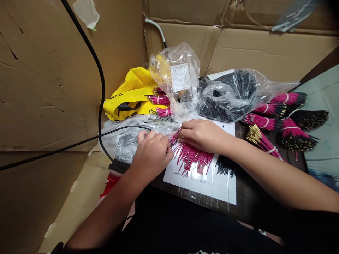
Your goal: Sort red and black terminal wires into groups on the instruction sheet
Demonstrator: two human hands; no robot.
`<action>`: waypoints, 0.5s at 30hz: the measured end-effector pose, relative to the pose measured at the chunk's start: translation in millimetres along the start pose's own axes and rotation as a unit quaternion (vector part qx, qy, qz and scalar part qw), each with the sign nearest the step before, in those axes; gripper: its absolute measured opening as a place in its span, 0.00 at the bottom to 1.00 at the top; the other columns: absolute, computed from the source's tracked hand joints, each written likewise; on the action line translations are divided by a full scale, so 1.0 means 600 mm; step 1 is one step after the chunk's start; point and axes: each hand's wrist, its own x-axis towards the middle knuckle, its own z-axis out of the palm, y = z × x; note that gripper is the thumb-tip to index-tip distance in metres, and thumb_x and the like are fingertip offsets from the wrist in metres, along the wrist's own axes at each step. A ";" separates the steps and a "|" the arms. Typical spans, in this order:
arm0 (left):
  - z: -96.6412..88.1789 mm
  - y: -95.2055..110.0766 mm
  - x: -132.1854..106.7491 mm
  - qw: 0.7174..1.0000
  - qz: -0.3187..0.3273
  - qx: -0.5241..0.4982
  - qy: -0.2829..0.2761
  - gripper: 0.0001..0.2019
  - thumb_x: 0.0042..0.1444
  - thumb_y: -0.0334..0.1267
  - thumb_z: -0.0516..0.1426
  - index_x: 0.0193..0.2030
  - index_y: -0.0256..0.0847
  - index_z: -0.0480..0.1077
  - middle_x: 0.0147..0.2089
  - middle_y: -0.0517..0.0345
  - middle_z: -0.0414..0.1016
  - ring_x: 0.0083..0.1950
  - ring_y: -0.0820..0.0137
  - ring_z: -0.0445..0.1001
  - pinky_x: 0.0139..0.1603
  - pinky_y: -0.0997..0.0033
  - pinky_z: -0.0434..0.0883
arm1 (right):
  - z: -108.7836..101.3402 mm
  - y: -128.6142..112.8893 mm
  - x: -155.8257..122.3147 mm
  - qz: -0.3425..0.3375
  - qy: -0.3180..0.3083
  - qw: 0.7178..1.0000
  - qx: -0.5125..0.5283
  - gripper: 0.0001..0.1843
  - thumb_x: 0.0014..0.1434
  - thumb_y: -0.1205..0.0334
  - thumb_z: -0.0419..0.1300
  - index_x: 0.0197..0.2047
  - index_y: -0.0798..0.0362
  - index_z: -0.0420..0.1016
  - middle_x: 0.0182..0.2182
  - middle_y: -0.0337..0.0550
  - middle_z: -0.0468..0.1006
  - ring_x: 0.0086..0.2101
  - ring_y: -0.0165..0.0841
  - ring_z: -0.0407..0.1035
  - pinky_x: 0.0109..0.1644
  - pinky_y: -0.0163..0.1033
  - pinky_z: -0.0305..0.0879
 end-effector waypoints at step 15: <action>0.012 -0.008 -0.023 0.998 0.049 -0.016 0.042 0.11 0.70 0.38 0.53 0.46 0.41 0.76 0.39 0.55 0.80 0.43 0.61 0.73 0.55 0.52 0.59 | -0.099 0.066 -0.203 0.129 -0.079 0.972 0.181 0.12 0.71 0.58 0.54 0.39 0.47 0.77 0.40 0.50 0.78 0.36 0.34 0.74 0.38 0.42 0.67</action>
